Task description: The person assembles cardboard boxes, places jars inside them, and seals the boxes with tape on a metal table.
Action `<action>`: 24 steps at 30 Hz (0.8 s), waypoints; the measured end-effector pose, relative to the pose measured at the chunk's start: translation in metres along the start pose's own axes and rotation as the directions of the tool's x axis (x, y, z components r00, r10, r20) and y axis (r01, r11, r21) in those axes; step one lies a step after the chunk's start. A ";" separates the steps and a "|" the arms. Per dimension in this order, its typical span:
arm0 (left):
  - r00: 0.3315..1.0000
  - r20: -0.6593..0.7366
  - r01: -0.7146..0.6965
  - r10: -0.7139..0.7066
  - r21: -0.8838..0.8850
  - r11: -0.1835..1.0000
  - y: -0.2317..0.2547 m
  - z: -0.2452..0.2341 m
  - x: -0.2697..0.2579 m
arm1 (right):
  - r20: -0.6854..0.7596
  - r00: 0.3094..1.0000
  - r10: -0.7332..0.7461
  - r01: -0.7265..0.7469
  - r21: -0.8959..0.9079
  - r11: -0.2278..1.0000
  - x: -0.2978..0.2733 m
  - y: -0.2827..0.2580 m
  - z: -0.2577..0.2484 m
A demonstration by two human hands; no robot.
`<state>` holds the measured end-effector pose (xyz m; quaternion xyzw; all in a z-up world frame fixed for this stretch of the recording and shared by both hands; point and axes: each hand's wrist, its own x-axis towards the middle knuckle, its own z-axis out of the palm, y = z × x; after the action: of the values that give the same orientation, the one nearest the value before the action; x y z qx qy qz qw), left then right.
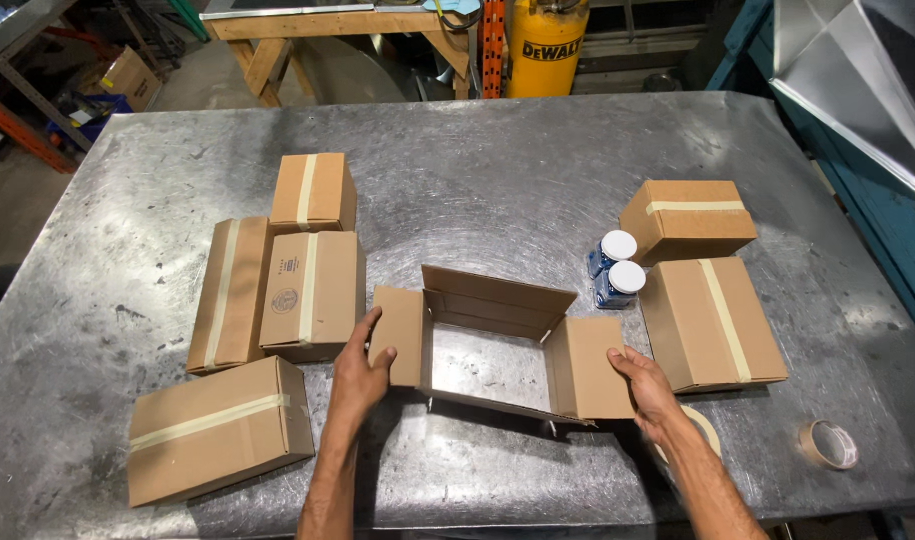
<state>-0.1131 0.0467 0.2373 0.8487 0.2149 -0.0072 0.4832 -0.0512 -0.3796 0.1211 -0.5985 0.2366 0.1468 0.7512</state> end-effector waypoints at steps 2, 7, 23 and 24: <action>1.000 0.011 0.025 -0.025 0.002 1.000 -0.015 -0.001 -0.001 | -0.006 1.000 -0.022 0.022 -0.015 1.000 0.014 0.009 -0.011; 0.989 0.016 0.145 -0.144 -0.120 0.982 -0.040 0.009 -0.006 | 0.073 0.994 -0.083 0.082 0.024 0.996 0.028 0.022 -0.021; 0.924 0.363 0.198 -0.119 -0.189 0.962 -0.021 -0.023 -0.002 | -0.165 0.984 -0.066 -0.002 -0.379 0.925 -0.038 -0.038 0.031; 0.906 0.412 0.197 -0.096 -0.209 0.958 -0.018 -0.023 -0.002 | -0.229 0.973 -0.037 -0.056 -0.386 0.921 -0.047 -0.045 0.036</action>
<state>-0.1264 0.0726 0.2353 0.7444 0.1751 -0.1893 0.6159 -0.0615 -0.3529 0.1897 -0.7478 0.2918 0.1237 0.5834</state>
